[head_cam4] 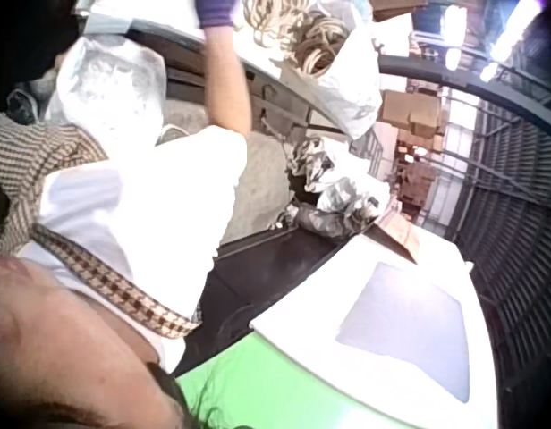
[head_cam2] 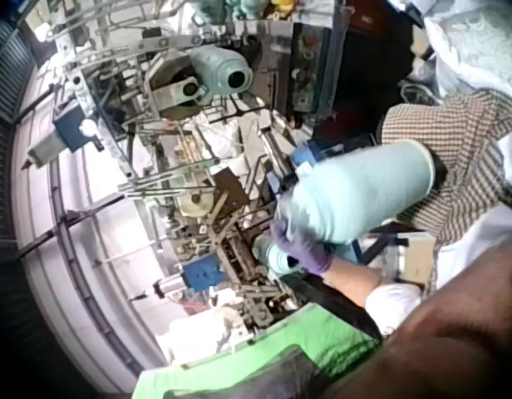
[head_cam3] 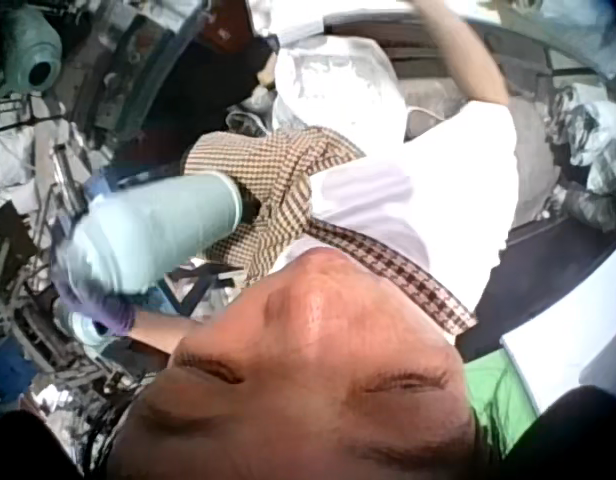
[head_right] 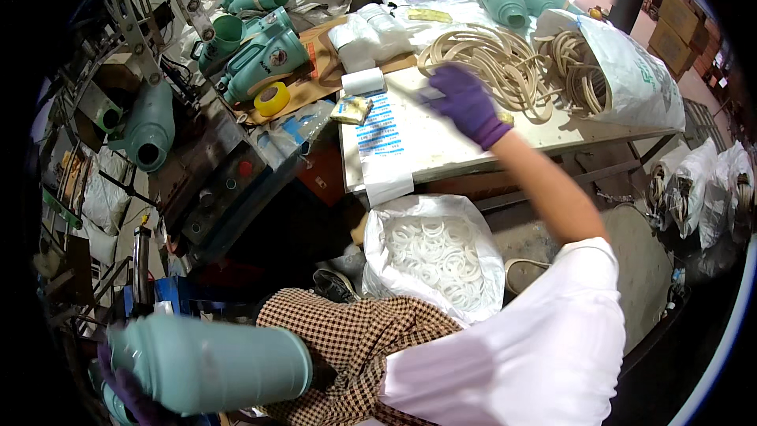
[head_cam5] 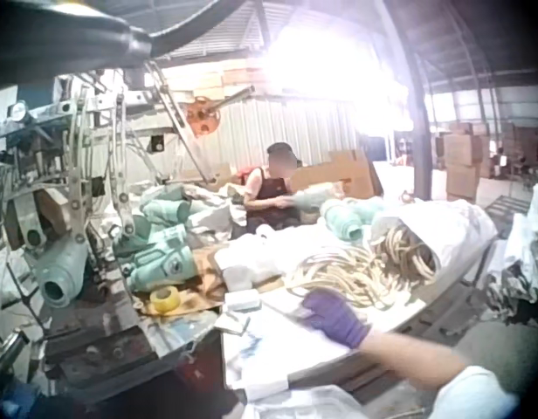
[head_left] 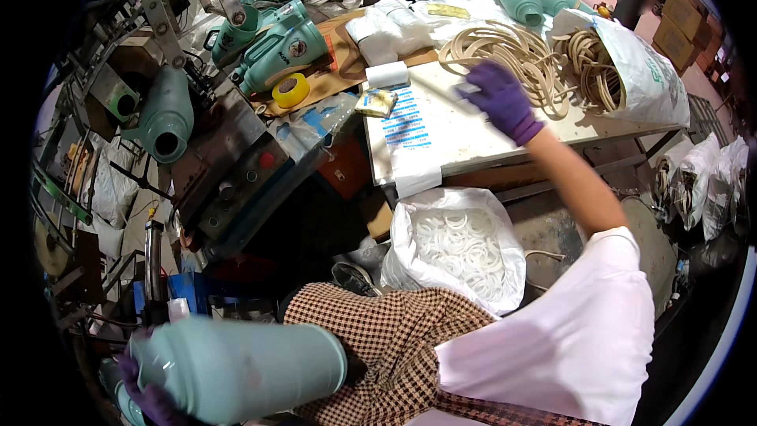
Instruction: The person operates a machine control panel, then moves to a workbench to assemble light blue plastic containers. They attach beige handles to the containers and apply labels to the sides, repeating this process for multiple units.
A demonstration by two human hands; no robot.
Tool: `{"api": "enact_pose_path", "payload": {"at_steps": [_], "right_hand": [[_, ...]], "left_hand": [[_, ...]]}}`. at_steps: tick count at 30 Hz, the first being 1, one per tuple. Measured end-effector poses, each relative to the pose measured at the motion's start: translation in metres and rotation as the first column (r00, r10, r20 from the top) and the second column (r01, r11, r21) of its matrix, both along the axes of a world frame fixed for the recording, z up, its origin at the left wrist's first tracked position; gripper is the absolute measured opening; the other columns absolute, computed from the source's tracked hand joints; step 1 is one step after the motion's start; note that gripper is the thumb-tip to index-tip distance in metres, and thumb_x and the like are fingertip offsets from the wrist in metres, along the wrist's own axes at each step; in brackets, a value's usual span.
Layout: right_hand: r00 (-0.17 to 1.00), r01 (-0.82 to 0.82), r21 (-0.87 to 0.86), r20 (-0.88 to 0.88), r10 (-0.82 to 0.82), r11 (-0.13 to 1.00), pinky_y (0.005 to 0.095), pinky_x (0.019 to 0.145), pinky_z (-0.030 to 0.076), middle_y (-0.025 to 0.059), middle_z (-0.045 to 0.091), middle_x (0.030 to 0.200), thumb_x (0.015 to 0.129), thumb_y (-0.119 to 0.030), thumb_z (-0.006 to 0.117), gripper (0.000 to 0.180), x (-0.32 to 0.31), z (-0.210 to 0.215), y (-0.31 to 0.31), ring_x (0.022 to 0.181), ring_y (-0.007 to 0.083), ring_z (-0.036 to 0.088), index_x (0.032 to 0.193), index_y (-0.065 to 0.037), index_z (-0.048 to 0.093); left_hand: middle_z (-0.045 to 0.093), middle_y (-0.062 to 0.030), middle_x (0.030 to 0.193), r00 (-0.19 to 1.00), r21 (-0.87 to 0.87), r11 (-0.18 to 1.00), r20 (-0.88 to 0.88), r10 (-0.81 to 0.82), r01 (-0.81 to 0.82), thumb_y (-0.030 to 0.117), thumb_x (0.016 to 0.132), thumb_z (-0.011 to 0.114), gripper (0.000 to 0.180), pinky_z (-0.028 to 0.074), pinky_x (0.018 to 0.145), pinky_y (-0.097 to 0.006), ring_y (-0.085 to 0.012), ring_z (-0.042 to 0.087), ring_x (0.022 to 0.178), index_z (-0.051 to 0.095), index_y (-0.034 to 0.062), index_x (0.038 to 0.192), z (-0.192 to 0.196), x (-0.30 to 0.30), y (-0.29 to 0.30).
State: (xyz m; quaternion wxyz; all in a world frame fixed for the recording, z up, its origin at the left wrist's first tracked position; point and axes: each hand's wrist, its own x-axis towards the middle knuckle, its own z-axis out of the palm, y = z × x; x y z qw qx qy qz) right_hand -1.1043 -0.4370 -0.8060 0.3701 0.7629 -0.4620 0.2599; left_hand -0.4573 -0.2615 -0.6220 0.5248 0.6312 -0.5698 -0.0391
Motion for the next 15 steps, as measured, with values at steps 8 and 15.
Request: {"api": "enact_pose_path", "payload": {"at_steps": [8,15], "right_hand": [[0.682,0.731,0.314,-0.33,-0.653,0.605,0.0399,0.122,0.014,-0.0018,0.027,0.161,0.096,-0.038,0.049,0.028,-0.277,-0.093,0.028,0.15,0.0241,0.02,0.116,-0.028,0.065],[0.425,0.845,0.35,0.021,-0.905,0.405,0.0476,0.084,0.05,0.0095,0.074,0.087,0.095,-0.038,0.051,0.034,-0.334,0.026,0.026,0.083,0.0293,0.071,0.108,-0.014,0.072]], "left_hand": [[0.052,-0.0109,0.136,0.466,-0.022,0.856,-0.831,-0.303,0.517,0.042,0.09,0.063,0.07,0.043,0.101,-0.037,-0.023,0.055,0.117,0.041,0.002,0.144,-0.154,0.026,-0.002],[0.057,-0.0112,0.134,0.823,0.481,0.822,-0.568,0.027,0.305,0.037,0.102,0.051,0.052,0.043,0.103,-0.034,-0.0195,0.056,0.118,0.051,0.0007,0.139,-0.184,0.097,-0.019]]}}
